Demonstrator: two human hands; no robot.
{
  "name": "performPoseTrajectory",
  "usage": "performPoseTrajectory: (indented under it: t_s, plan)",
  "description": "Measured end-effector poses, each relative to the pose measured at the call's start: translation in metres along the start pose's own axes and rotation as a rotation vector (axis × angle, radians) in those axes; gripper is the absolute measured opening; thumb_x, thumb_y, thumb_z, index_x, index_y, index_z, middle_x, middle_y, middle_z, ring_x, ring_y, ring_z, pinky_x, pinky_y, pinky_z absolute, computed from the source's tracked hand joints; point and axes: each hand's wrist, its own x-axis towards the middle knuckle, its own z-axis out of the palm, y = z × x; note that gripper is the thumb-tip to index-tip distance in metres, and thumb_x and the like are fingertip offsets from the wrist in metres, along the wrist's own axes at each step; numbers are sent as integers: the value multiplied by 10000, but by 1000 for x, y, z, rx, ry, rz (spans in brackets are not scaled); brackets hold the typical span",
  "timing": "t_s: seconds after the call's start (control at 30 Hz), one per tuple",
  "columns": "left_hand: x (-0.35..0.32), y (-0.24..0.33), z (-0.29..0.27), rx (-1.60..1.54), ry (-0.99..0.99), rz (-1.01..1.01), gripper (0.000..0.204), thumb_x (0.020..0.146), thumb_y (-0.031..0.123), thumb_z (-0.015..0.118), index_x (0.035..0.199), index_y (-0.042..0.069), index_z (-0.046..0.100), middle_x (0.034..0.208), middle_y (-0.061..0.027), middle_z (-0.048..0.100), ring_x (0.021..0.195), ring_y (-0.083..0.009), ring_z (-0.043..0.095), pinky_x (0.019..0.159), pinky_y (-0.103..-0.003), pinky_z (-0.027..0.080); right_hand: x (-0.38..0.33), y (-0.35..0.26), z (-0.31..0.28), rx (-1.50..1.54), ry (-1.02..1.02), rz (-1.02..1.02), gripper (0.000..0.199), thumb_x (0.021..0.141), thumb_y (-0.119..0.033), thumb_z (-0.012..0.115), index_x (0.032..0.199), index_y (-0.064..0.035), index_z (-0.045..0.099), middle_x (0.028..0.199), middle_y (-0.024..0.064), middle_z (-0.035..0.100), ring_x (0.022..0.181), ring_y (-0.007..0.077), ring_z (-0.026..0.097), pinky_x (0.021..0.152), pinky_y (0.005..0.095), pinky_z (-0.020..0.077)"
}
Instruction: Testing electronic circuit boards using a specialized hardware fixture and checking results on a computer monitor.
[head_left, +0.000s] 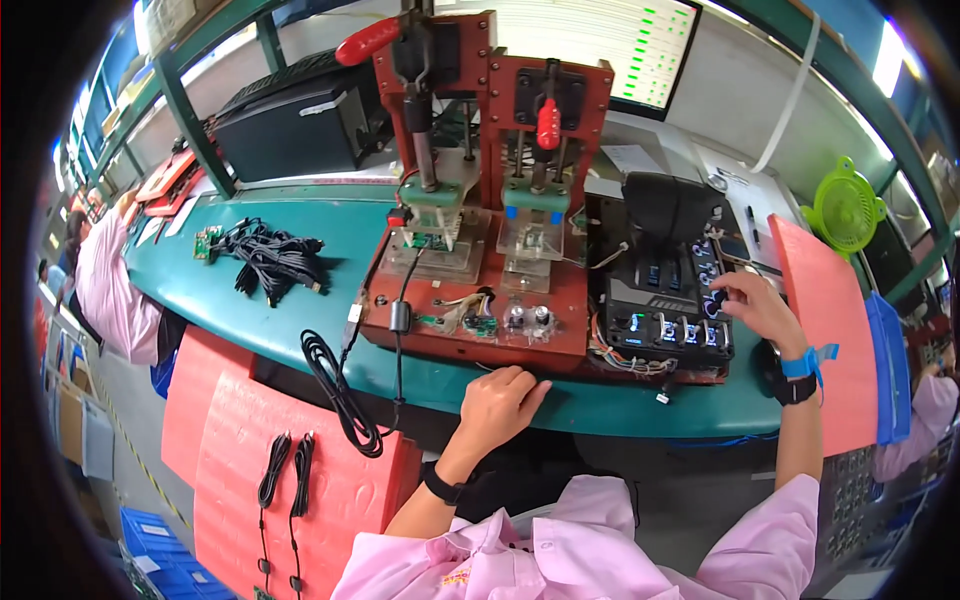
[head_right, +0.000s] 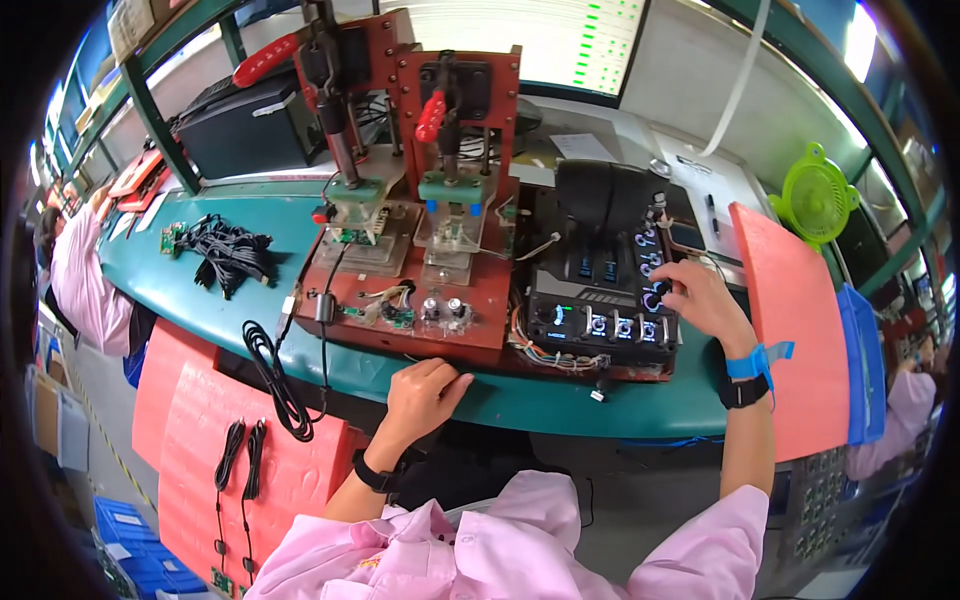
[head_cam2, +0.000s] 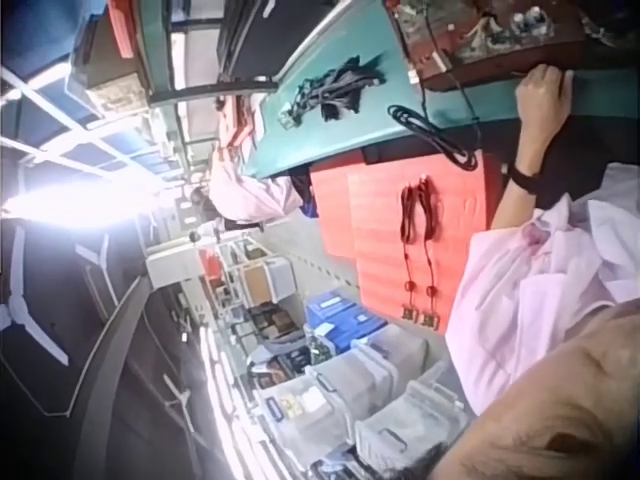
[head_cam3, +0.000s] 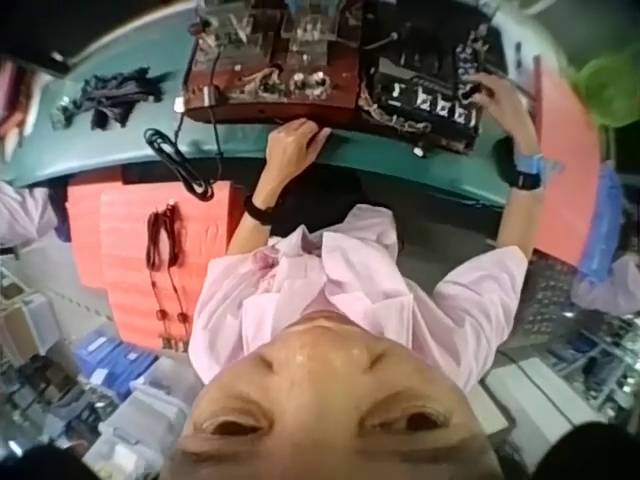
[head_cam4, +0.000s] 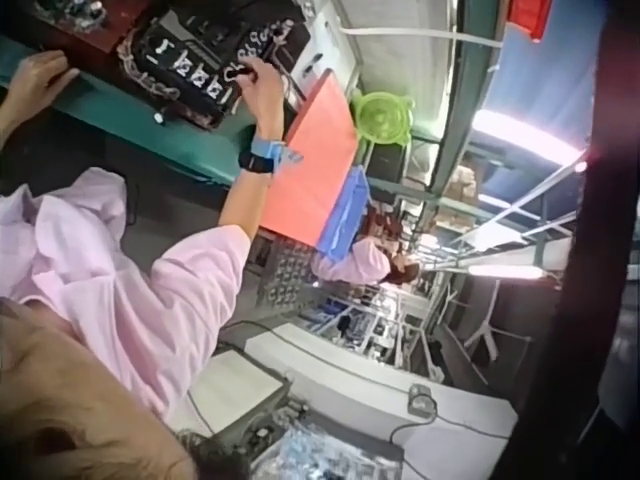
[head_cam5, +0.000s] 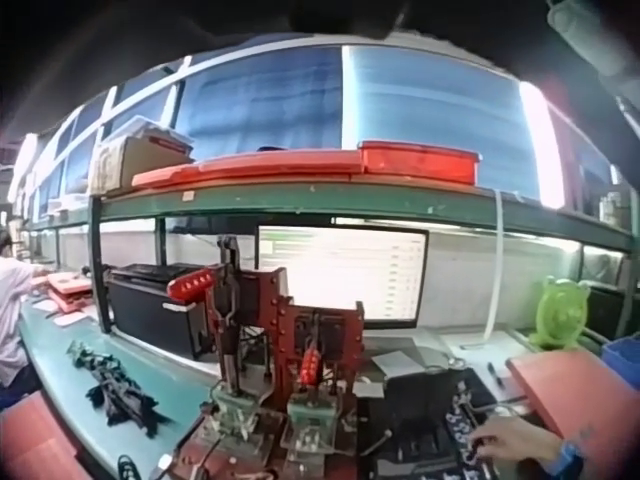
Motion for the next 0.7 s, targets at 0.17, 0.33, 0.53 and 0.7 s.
performPoseTrajectory:
  t_s: [0.17, 0.33, 0.53, 0.7]
  plan:
    - [3, 2, 0, 0, -10, -9, 211, 707, 135, 654, 598, 39, 501, 569, -90, 480, 512, -274, 500, 447, -350, 393, 8, 10, 17, -581, 170, -102, 136, 715, -174, 576, 741, -41, 576, 659, 96, 524, 660, 269, 522, 607, 365, 416]
    - [2, 2, 1, -10, -2, -16, 200, 703, 122, 656, 599, 33, 510, 566, -94, 479, 496, -277, 486, 443, -348, 381, 22, 5, 17, -664, -99, 426, 152, 726, -194, 571, 741, -43, 581, 672, 88, 522, 710, 263, 521, 621, 369, 417]
    - [2, 3, -1, -1, -14, -24, 205, 706, 122, 653, 599, 35, 501, 559, -89, 472, 496, -273, 487, 442, -346, 384, 7, 14, 8, -530, 35, -120, 140, 696, -119, 598, 800, -26, 591, 791, 94, 556, 747, 244, 533, 630, 337, 421]
    - [2, 2, 0, 22, -15, -15, 223, 714, 131, 645, 592, 42, 481, 555, -88, 467, 508, -271, 496, 444, -351, 393, 7, 16, 11, -107, 39, 161, 164, 684, -60, 589, 843, -23, 592, 869, 66, 560, 765, 183, 528, 631, 293, 412]
